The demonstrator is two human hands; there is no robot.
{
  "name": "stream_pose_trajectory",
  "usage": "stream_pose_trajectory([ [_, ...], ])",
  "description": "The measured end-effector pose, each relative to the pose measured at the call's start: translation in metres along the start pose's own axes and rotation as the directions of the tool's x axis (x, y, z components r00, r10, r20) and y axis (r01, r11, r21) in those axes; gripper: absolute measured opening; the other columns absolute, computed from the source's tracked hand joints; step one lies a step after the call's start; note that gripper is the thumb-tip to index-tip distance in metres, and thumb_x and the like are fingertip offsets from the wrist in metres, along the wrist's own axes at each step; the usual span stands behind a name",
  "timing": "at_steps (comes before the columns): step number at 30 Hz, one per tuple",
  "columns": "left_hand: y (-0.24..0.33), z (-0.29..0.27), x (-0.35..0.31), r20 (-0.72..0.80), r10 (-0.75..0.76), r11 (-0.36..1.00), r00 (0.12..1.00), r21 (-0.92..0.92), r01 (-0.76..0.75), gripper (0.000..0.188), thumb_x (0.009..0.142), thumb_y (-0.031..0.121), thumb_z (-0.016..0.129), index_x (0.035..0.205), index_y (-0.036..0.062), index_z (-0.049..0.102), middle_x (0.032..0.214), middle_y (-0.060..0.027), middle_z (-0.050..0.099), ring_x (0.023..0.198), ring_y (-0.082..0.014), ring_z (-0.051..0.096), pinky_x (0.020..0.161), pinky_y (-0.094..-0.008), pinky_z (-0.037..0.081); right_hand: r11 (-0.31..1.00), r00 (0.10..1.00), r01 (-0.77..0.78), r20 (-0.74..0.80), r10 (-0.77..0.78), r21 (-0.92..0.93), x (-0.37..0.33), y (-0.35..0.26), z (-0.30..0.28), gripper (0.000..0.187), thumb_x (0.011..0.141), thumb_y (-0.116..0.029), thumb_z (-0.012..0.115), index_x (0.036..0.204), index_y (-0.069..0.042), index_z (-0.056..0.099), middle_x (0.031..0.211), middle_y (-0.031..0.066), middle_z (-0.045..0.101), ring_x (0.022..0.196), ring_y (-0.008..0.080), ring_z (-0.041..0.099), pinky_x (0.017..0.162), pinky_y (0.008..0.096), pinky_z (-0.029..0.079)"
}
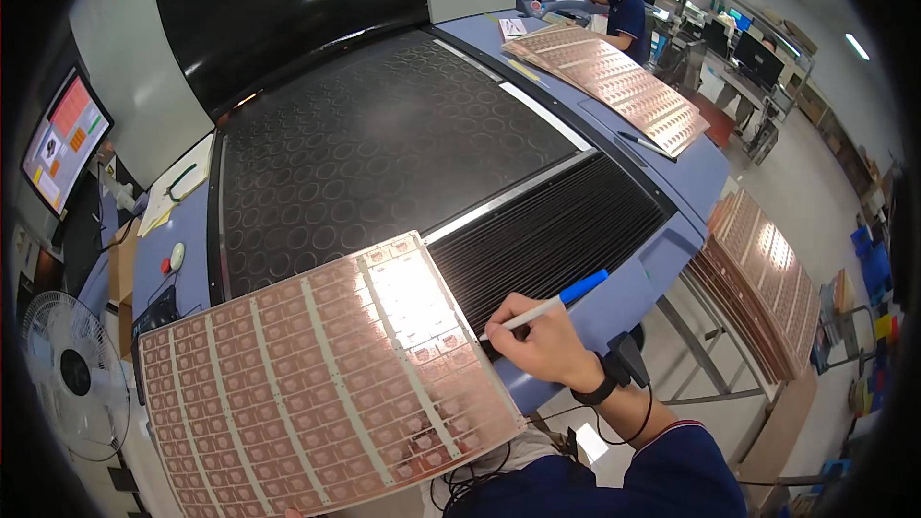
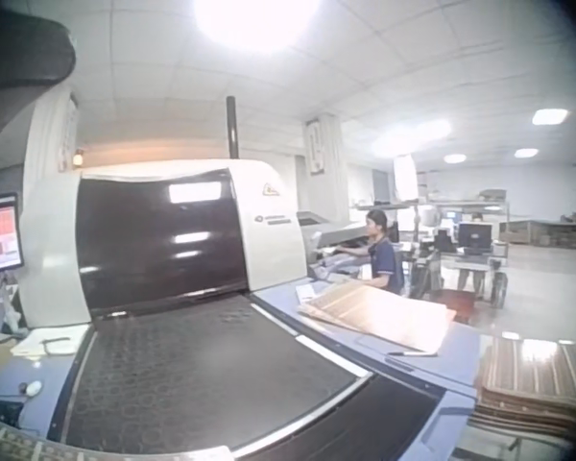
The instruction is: Inspecting and marking electronic circuit board panels using a blue pen on an inspection workstation.
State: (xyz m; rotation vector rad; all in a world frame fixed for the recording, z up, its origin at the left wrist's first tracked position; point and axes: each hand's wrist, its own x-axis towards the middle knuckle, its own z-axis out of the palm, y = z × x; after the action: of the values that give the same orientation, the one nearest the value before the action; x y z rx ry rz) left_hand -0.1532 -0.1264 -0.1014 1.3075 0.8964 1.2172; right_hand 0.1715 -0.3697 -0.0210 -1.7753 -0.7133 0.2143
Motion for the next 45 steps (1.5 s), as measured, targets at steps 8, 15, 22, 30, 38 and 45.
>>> stream_pose_trajectory([
  [8,0.004,0.009,0.004,0.002,-0.026,1.0,1.0,-0.013,0.026,0.057,0.099,0.025,0.051,0.146,-0.0053,0.042,0.143,-0.0239,0.053,0.124,-0.0338,0.057,0.107,-0.0534,0.045,0.999,0.998,0.045,0.035,-0.045,0.001,-0.012,0.0,0.001,0.01,0.087,-0.01,0.07,0.088,0.0,0.068,0.069,0.0063,0.065,0.055,0.0106,0.056,0.049,0.028,0.041],
  [15,0.009,0.011,0.001,0.002,-0.036,0.999,0.999,-0.024,0.036,0.054,0.1,0.025,0.049,0.144,-0.0052,0.045,0.142,-0.0236,0.055,0.122,-0.0345,0.058,0.107,-0.054,0.045,0.992,0.992,0.122,0.008,-0.122,-0.019,-0.013,0.002,0.002,0.009,0.088,-0.009,0.07,0.087,-0.001,0.068,0.065,0.0071,0.064,0.054,0.0132,0.056,0.049,0.0295,0.042],
  [22,0.012,0.009,-0.001,0.001,-0.039,0.999,0.999,-0.027,0.039,0.051,0.101,0.025,0.047,0.143,-0.0051,0.047,0.141,-0.0234,0.056,0.121,-0.0353,0.059,0.107,-0.0546,0.045,0.993,0.991,0.117,0.061,-0.115,-0.021,-0.015,0.0,-0.001,0.009,0.087,-0.008,0.07,0.085,0.0,0.067,0.069,0.0102,0.066,0.056,0.0161,0.059,0.051,0.0308,0.044],
  [30,0.016,0.011,0.0,0.008,-0.044,0.998,0.999,-0.034,0.044,0.049,0.103,0.025,0.044,0.141,-0.005,0.049,0.14,-0.0231,0.057,0.119,-0.0362,0.06,0.107,-0.0553,0.045,0.995,0.99,0.093,0.106,-0.096,0.032,-0.015,0.0,-0.003,0.006,0.086,-0.006,0.067,0.084,0.0,0.067,0.071,0.0103,0.066,0.057,0.0179,0.06,0.051,0.0312,0.044],
  [38,0.02,0.015,-0.001,0.034,-0.057,0.997,0.998,-0.044,0.058,0.047,0.104,0.025,0.042,0.139,-0.0049,0.051,0.139,-0.0228,0.059,0.118,-0.0371,0.062,0.108,-0.0559,0.045,0.993,0.985,0.085,0.146,-0.096,0.084,-0.015,0.002,-0.009,0.006,0.086,-0.005,0.066,0.082,0.0,0.065,0.067,0.0057,0.062,0.057,0.0111,0.054,0.05,0.029,0.039],
  [45,0.037,0.001,-0.016,0.028,-0.055,0.993,0.998,-0.1,0.057,0.046,0.105,0.024,0.039,0.138,-0.0048,0.053,0.139,-0.0225,0.06,0.116,-0.0379,0.063,0.108,-0.0565,0.044,0.933,0.994,0.032,-0.108,0.008,0.359,-0.021,0.021,-0.004,0.006,0.09,-0.003,0.065,0.084,-0.002,0.064,0.072,0.0038,0.065,0.062,0.0083,0.056,0.056,0.025,0.044],
])
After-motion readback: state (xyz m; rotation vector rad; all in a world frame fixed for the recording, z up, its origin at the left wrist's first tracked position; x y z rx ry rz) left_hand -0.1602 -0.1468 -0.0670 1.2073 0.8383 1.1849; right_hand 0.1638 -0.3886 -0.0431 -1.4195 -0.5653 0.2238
